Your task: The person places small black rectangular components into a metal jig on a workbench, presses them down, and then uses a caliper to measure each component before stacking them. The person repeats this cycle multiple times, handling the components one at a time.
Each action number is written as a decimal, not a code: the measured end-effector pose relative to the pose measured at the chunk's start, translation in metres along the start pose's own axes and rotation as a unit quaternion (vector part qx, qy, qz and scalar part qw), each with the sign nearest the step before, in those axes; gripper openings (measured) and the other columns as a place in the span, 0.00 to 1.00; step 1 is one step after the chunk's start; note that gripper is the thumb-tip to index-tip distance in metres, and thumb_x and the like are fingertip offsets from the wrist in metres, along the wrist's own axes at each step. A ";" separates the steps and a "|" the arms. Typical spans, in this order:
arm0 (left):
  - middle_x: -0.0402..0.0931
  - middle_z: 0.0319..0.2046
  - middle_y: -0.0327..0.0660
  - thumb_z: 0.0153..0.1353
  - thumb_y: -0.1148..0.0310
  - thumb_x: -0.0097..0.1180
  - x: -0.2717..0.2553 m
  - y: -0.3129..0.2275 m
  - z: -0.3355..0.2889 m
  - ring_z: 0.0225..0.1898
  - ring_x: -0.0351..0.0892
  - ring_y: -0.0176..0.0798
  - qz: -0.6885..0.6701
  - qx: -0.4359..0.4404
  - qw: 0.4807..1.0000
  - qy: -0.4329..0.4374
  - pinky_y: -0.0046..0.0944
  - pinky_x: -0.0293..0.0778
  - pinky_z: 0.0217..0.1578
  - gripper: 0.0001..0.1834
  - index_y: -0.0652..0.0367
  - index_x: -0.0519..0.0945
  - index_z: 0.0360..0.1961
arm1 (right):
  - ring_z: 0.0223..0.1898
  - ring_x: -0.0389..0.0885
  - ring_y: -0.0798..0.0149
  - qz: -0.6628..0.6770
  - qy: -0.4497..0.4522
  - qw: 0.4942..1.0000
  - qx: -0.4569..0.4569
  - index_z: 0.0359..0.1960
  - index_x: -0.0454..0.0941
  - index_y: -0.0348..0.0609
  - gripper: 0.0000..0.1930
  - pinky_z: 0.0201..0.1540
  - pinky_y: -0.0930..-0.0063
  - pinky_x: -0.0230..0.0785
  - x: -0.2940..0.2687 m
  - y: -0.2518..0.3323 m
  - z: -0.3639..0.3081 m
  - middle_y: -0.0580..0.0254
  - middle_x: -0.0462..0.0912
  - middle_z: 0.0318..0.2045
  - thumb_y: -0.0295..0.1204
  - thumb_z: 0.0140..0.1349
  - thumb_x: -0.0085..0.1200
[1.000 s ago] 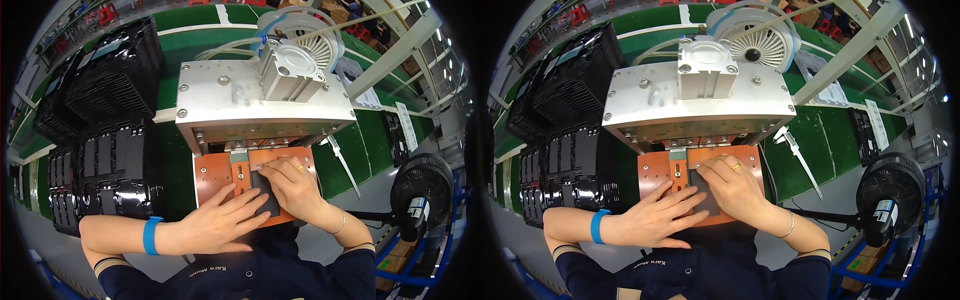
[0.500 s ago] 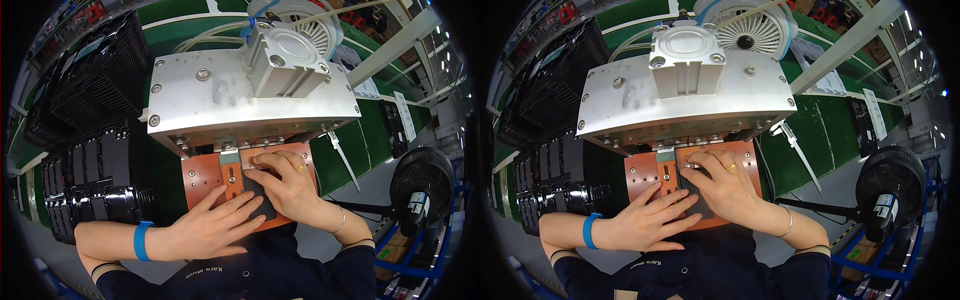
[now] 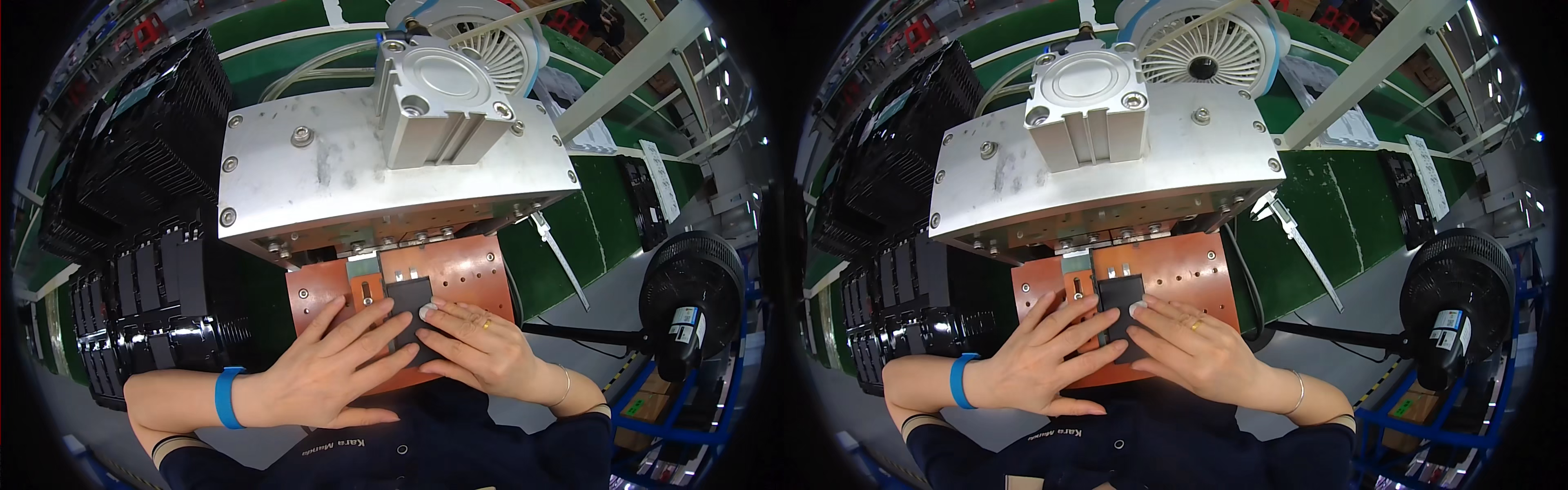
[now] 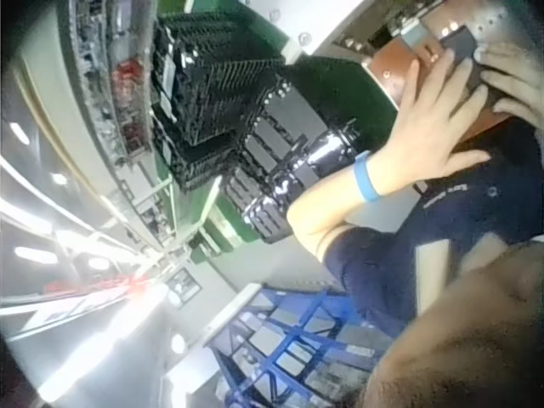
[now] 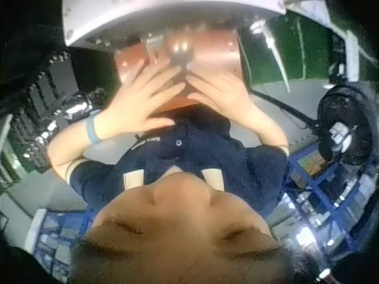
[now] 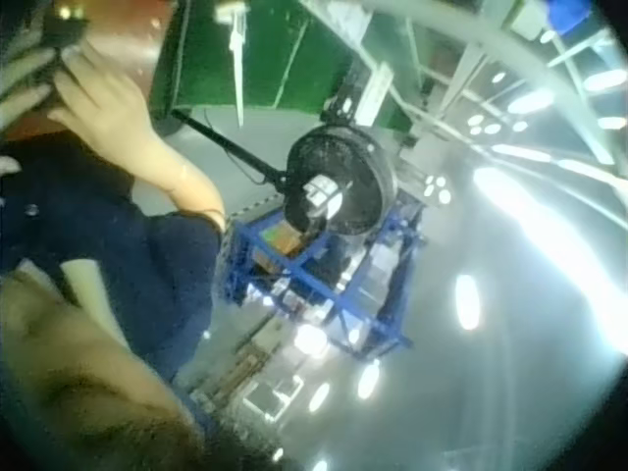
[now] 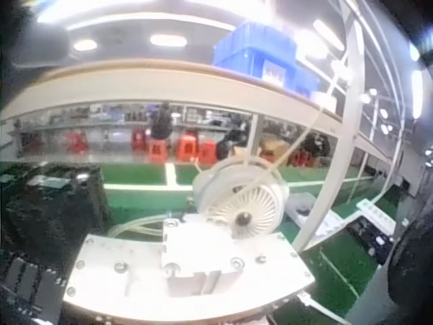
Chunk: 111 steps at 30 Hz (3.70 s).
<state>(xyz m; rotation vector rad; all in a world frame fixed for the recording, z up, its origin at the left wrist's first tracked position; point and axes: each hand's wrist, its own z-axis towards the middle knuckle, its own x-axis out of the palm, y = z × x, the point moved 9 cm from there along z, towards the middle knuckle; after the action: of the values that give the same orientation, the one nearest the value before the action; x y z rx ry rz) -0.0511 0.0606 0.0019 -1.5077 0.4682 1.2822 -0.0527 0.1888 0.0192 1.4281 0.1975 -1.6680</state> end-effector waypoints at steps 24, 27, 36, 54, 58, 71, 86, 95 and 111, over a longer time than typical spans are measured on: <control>0.62 0.67 0.47 0.60 0.37 0.52 -0.003 0.023 0.010 0.68 0.56 0.59 0.021 -0.031 0.999 -0.013 0.65 0.51 0.64 0.33 0.49 0.77 0.57 | 0.48 0.84 0.54 -0.066 0.010 0.997 -0.034 0.42 0.81 0.32 0.20 0.48 0.69 0.80 0.000 -0.008 0.027 0.50 0.82 0.47 0.35 0.53 0.68; 0.62 0.67 0.48 0.61 0.38 0.52 -0.003 0.022 0.011 0.68 0.56 0.59 0.023 -0.029 0.999 -0.013 0.65 0.51 0.64 0.32 0.49 0.77 0.57 | 0.51 0.83 0.52 -0.055 0.020 0.998 -0.003 0.44 0.80 0.33 0.19 0.50 0.68 0.79 0.002 -0.007 0.027 0.50 0.81 0.50 0.33 0.54 0.67; 0.58 0.68 0.50 0.61 0.42 0.53 -0.006 0.022 0.011 0.70 0.52 0.60 0.012 -0.020 1.000 -0.018 0.65 0.52 0.65 0.33 0.54 0.73 0.59 | 0.64 0.69 0.44 0.167 0.047 0.975 0.142 0.55 0.74 0.39 0.23 0.64 0.56 0.67 0.003 -0.015 0.021 0.48 0.72 0.60 0.24 0.56 0.62; 0.60 0.66 0.51 0.61 0.44 0.55 -0.008 0.018 0.011 0.69 0.54 0.61 0.026 -0.002 0.999 -0.047 0.64 0.55 0.64 0.32 0.53 0.73 0.60 | 0.62 0.73 0.49 0.020 -0.007 0.998 0.057 0.49 0.79 0.38 0.19 0.60 0.61 0.70 0.006 -0.012 0.018 0.50 0.77 0.56 0.27 0.55 0.64; 0.61 0.66 0.51 0.62 0.44 0.54 -0.009 0.020 0.010 0.69 0.54 0.61 0.024 0.001 0.999 -0.045 0.64 0.54 0.64 0.32 0.54 0.73 0.60 | 0.72 0.57 0.54 0.233 0.058 0.958 0.158 0.59 0.68 0.40 0.23 0.68 0.60 0.58 0.005 -0.005 0.021 0.54 0.64 0.67 0.18 0.61 0.54; 0.70 0.59 0.48 0.57 0.54 0.64 -0.032 -0.008 0.007 0.61 0.68 0.54 0.072 0.065 0.987 -0.125 0.55 0.66 0.59 0.27 0.54 0.76 0.55 | 0.32 0.80 0.74 0.511 -0.036 0.765 0.391 0.43 0.68 0.45 0.16 0.29 0.81 0.75 0.025 -0.075 0.019 0.65 0.80 0.35 0.24 0.59 0.63; 0.83 0.33 0.43 0.73 0.51 0.45 0.032 0.011 -0.003 0.16 0.70 0.23 -0.697 -0.325 0.638 0.042 0.22 0.60 0.15 0.24 0.64 0.80 0.44 | 0.37 0.85 0.63 0.055 -0.188 0.964 -0.177 0.34 0.85 0.42 0.10 0.32 0.75 0.77 -0.055 0.054 0.006 0.62 0.87 0.34 0.20 0.47 0.65; 0.83 0.36 0.45 0.66 0.64 0.58 0.003 0.041 0.001 0.36 0.85 0.37 -0.650 -0.287 0.684 -0.165 0.28 0.79 0.30 0.15 0.65 0.78 0.45 | 0.53 0.73 0.46 -0.189 -0.281 0.886 0.315 0.49 0.78 0.38 0.22 0.56 0.60 0.68 -0.078 -0.197 -0.117 0.47 0.76 0.46 0.21 0.48 0.60; 0.77 0.47 0.52 0.67 0.71 0.54 0.016 0.063 -0.010 0.49 0.81 0.48 -0.650 -0.300 0.657 -0.234 0.47 0.82 0.47 0.12 0.62 0.68 0.47 | 0.22 0.73 0.72 -0.071 -0.306 0.849 0.425 0.48 0.72 0.40 0.24 0.28 0.77 0.65 -0.091 -0.204 -0.164 0.62 0.77 0.21 0.20 0.45 0.56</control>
<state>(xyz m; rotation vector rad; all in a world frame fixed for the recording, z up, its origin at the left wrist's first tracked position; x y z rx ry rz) -0.0918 0.0340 -0.0417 -1.3592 -1.3379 0.5125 -0.0873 0.4573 -0.0401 1.3783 -0.9290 -2.3925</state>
